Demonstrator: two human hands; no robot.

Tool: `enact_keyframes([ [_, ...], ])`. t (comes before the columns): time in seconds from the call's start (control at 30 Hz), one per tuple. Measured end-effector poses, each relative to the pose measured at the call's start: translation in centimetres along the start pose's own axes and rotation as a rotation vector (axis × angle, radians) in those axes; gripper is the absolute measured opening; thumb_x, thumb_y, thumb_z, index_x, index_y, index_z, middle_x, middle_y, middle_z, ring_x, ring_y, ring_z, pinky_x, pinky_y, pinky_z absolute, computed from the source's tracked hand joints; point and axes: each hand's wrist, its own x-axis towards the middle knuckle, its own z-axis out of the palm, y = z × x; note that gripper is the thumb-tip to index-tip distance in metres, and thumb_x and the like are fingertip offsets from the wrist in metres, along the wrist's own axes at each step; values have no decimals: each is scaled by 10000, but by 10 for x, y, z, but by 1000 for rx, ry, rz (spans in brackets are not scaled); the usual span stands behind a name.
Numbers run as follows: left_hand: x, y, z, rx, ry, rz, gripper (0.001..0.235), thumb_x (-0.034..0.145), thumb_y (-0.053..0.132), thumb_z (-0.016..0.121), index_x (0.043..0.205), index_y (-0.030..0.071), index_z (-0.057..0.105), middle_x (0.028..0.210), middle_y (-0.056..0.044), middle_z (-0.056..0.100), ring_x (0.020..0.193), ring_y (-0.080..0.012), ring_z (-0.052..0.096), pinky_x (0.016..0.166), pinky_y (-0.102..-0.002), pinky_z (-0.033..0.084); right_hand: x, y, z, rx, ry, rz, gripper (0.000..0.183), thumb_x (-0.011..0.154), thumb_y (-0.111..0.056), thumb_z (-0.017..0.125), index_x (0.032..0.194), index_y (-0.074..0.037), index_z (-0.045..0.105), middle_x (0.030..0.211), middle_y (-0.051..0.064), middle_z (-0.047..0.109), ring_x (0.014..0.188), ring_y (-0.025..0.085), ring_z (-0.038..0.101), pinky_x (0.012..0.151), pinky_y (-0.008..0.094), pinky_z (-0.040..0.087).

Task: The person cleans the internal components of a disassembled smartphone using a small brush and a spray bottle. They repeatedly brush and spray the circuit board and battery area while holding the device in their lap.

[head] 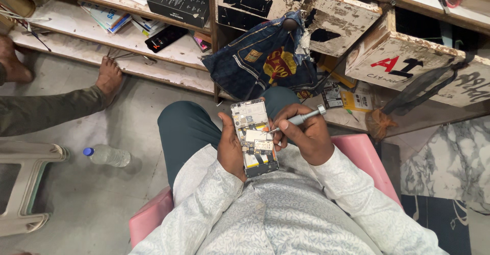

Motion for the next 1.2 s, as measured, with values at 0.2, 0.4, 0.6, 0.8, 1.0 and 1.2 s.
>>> enact_keyframes([
  [0.2, 1, 0, -1, -34, 169, -28, 895, 958, 754, 166, 1292, 78, 647, 949, -129, 705, 800, -238, 708, 729, -374, 626, 0, 0, 2, 21, 0, 19, 200, 1027, -184, 640, 1004, 13, 613, 975, 126, 669, 750, 138, 682, 607, 265, 573],
  [0.4, 1, -3, -6, 11, 118, -17, 954, 977, 782, 174, 1236, -19, 622, 971, -156, 706, 828, -258, 724, 749, -381, 635, -1, -3, 3, -9, -6, -9, 186, 1037, -173, 635, 1015, 11, 617, 974, 127, 673, 766, 141, 687, 623, 259, 558],
  [0.6, 1, -3, -6, 10, 75, -16, 971, 972, 798, 156, 1247, -11, 616, 904, -171, 708, 762, -268, 727, 685, -375, 626, -1, -6, 2, -54, 38, -2, 178, 1022, -184, 634, 1037, -8, 608, 996, 103, 686, 787, 129, 683, 632, 247, 539],
  [0.8, 0, -1, 1, -66, 54, 10, 948, 960, 785, 159, 1480, 67, 496, 949, -158, 689, 790, -271, 712, 697, -385, 630, -3, -3, 1, -77, 14, -34, 208, 1042, -215, 625, 1010, -10, 619, 987, 95, 676, 792, 125, 682, 645, 248, 537],
  [1.0, 0, -1, -1, -66, 31, 10, 946, 957, 791, 170, 1507, 82, 471, 964, -145, 681, 795, -273, 713, 698, -383, 634, -1, -1, -1, -86, 28, -41, 231, 1040, -235, 638, 985, -11, 620, 953, 92, 668, 791, 128, 675, 633, 256, 534],
  [1.2, 0, -2, -5, 34, 58, -1, 1024, 966, 821, 163, 1456, -19, 485, 976, -164, 678, 786, -272, 721, 681, -375, 644, -1, 1, -5, -109, 22, -61, 264, 1057, -268, 627, 974, -17, 627, 930, 89, 669, 804, 127, 671, 649, 256, 543],
])
